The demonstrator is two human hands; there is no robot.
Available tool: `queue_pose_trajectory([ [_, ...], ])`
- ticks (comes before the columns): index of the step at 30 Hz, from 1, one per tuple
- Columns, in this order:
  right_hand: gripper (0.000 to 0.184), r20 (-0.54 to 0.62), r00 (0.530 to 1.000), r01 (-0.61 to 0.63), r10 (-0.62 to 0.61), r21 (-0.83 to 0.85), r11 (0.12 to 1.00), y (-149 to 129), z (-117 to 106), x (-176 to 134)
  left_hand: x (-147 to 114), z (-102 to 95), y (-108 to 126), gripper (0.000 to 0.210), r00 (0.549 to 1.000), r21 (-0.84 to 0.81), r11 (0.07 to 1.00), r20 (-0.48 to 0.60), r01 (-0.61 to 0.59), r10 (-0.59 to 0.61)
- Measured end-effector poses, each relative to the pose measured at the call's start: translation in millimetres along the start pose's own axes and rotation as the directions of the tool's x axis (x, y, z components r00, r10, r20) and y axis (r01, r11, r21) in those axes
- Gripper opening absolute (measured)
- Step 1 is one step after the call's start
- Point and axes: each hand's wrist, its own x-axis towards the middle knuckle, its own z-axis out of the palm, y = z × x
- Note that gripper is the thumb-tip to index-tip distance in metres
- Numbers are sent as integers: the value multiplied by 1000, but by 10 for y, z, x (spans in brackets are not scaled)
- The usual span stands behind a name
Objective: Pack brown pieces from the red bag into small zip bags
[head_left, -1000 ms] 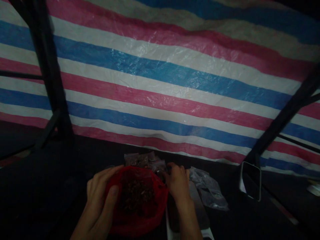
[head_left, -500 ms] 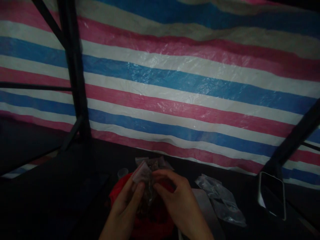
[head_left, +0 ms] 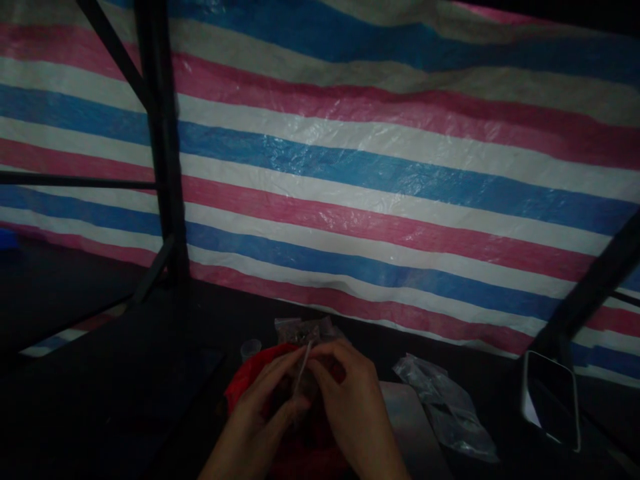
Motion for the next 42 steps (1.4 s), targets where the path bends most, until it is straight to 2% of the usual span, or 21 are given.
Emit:
queue_pose_trajectory([
  [2, 21, 16, 1000, 15, -15, -19, 1000, 10, 2, 5, 5, -45, -15, 47, 1000, -11, 1000, 31, -1, 1],
  [4, 19, 56, 998, 14, -14, 5, 1000, -1, 10, -7, 14, -79, -26, 42, 1000, 21, 1000, 6, -21, 21],
  [7, 22, 155, 983, -114, 98, 103, 988, -33, 43, -37, 24, -123, -51, 40, 984, 211, 965, -54, -155, 170],
  [10, 30, 220, 957, -232, 187, 200, 952, -43, 49, -43, 17, -144, -67, 45, 939, 420, 856, -24, -303, 344],
  [12, 31, 224, 951, -269, 213, 259, 928, -35, 13, -28, 0, -120, -54, 50, 926, 483, 818, -36, -313, 376],
  [13, 33, 219, 947, -290, 233, 281, 915, -30, -14, -20, -12, -93, -39, 53, 927, 476, 828, -67, -295, 369],
  [15, 35, 195, 942, -323, 272, 309, 895, -27, -69, -9, -40, -20, 12, 55, 952, 350, 908, -112, -231, 285],
  [16, 35, 186, 939, -335, 288, 311, 889, -28, -88, -10, -53, 21, 47, 52, 972, 236, 954, -99, -183, 211],
  [18, 32, 209, 928, -361, 309, 297, 884, -32, -99, -24, -69, 96, 126, 36, 998, -4, 998, -2, -55, 55],
  [21, 21, 200, 925, -366, 324, 227, 903, -22, -63, -60, -60, 156, 233, 41, 989, -219, 969, 116, 115, -91],
  [24, 16, 149, 952, -293, 269, 172, 941, 8, -46, -87, -34, 164, 277, 41, 973, -345, 920, 195, 183, -120],
  [26, 14, 171, 956, -268, 240, 172, 948, 18, -68, -99, -23, 165, 272, 41, 968, -409, 890, 222, 203, -119],
  [29, 14, 190, 951, -279, 243, 194, 940, 6, -118, -109, -19, 177, 239, 47, 973, -450, 872, 204, 192, -109],
  [33, 18, 228, 944, -288, 237, 224, 931, -2, -130, -116, -16, 180, 176, 48, 973, -415, 890, 200, 190, -114],
  [38, 18, 186, 958, -257, 218, 225, 940, 11, -98, -136, -3, 158, 105, 42, 982, -343, 931, 179, 127, -67],
  [42, 24, 163, 975, -179, 150, 178, 968, -42, -127, -150, -10, 127, 107, 41, 964, -316, 934, 252, 166, -86],
])
